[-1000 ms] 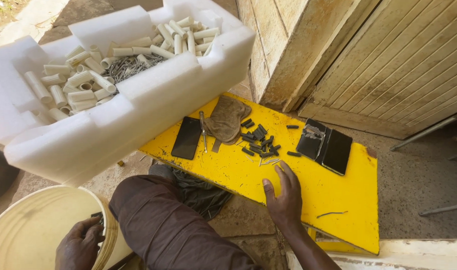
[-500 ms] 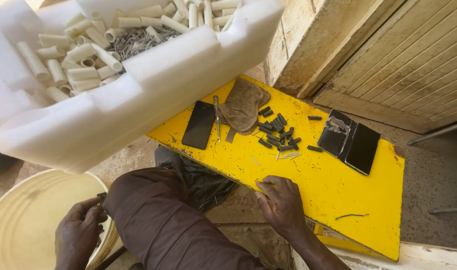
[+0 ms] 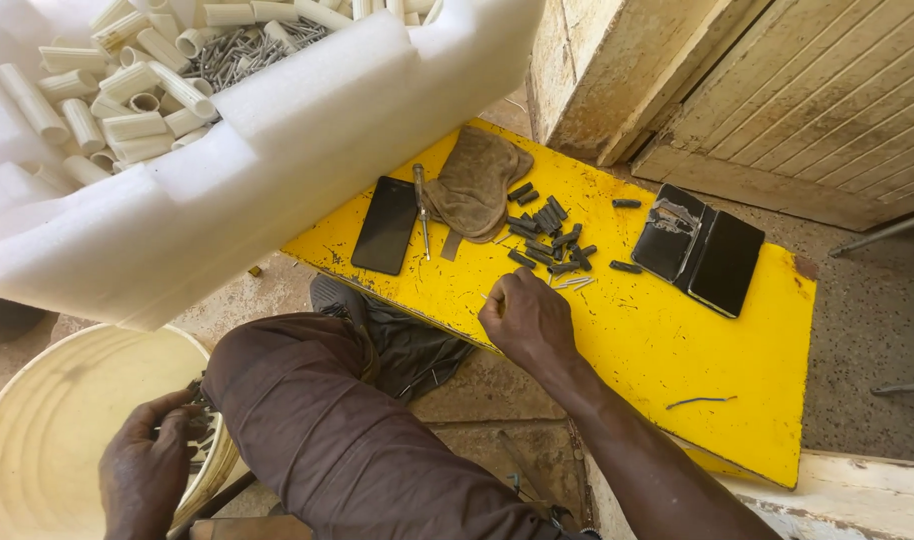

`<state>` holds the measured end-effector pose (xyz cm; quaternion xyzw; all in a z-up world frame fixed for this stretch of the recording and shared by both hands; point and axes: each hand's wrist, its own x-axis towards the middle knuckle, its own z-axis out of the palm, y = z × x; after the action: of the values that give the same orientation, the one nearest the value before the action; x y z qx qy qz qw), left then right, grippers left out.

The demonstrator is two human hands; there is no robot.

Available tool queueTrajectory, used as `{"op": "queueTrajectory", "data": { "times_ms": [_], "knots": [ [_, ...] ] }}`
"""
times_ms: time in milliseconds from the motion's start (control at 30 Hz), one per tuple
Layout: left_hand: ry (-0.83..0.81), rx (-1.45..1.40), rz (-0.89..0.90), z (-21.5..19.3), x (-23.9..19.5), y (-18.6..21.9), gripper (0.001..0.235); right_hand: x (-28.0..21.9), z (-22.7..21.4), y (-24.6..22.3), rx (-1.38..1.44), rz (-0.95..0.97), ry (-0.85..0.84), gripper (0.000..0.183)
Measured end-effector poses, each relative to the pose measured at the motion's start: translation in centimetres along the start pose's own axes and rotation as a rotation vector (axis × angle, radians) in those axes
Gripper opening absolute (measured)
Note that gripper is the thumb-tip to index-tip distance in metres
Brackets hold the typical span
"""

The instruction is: The person sits on a step outside a building and sorts small black plastic cylinders from a yellow bench into a white bucket. They pick up black plastic tubes, insert metal pins into them, and place finished pieces on the bench.

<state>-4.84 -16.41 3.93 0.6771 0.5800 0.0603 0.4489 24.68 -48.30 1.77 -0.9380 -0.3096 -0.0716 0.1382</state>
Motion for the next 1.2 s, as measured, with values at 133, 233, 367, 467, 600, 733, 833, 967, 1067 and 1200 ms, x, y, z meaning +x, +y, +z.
{"op": "queueTrajectory", "data": {
  "times_ms": [133, 233, 367, 467, 600, 733, 833, 967, 1067, 1200],
  "knots": [
    [0.084, -0.147, 0.176, -1.0, -0.9, -0.9, 0.022, -0.9, -4.7, -1.1, 0.379, 0.301, -0.266, 0.012],
    [0.061, -0.250, 0.181, -1.2, -2.4, 0.1, 0.021, -3.3, -6.6, -2.1, 0.630, 0.387, -0.316, 0.030],
    [-0.013, -0.343, 0.098, -0.9, -4.3, 1.1, 0.021, -7.4, -4.8, -2.9, 1.422, 0.545, -0.451, 0.042],
    [0.020, -0.287, 0.068, -1.5, -5.5, 2.6, 0.024, -8.3, -1.6, -2.6, 1.767, 0.650, -0.472, 0.037],
    [0.071, -0.352, 0.078, -2.4, -5.1, 1.4, 0.024, -6.7, -1.5, -3.8, 1.798, 0.633, -0.571, 0.043],
    [0.125, -0.438, 0.222, -3.0, -3.4, -1.0, 0.026, -4.8, -3.7, -7.0, 1.536, 0.562, -0.595, 0.033],
    [0.162, -0.558, 0.314, -3.7, -3.5, -1.4, 0.025, -5.3, -3.9, -8.8, 1.370, 0.530, -0.637, 0.031],
    [0.107, -0.589, 0.302, -4.2, -2.9, 0.7, 0.024, -5.7, -1.5, -11.0, 1.184, 0.699, -0.796, 0.028],
    [0.028, -0.660, 0.422, -4.3, -1.7, 0.8, 0.026, -6.3, 10.1, -5.7, 1.026, 0.768, -0.892, 0.026],
    [-0.076, -0.727, 0.494, -3.3, -0.7, 0.3, 0.024, -8.4, 16.5, -5.6, 0.819, 0.802, -0.957, 0.019]
  ]
}}
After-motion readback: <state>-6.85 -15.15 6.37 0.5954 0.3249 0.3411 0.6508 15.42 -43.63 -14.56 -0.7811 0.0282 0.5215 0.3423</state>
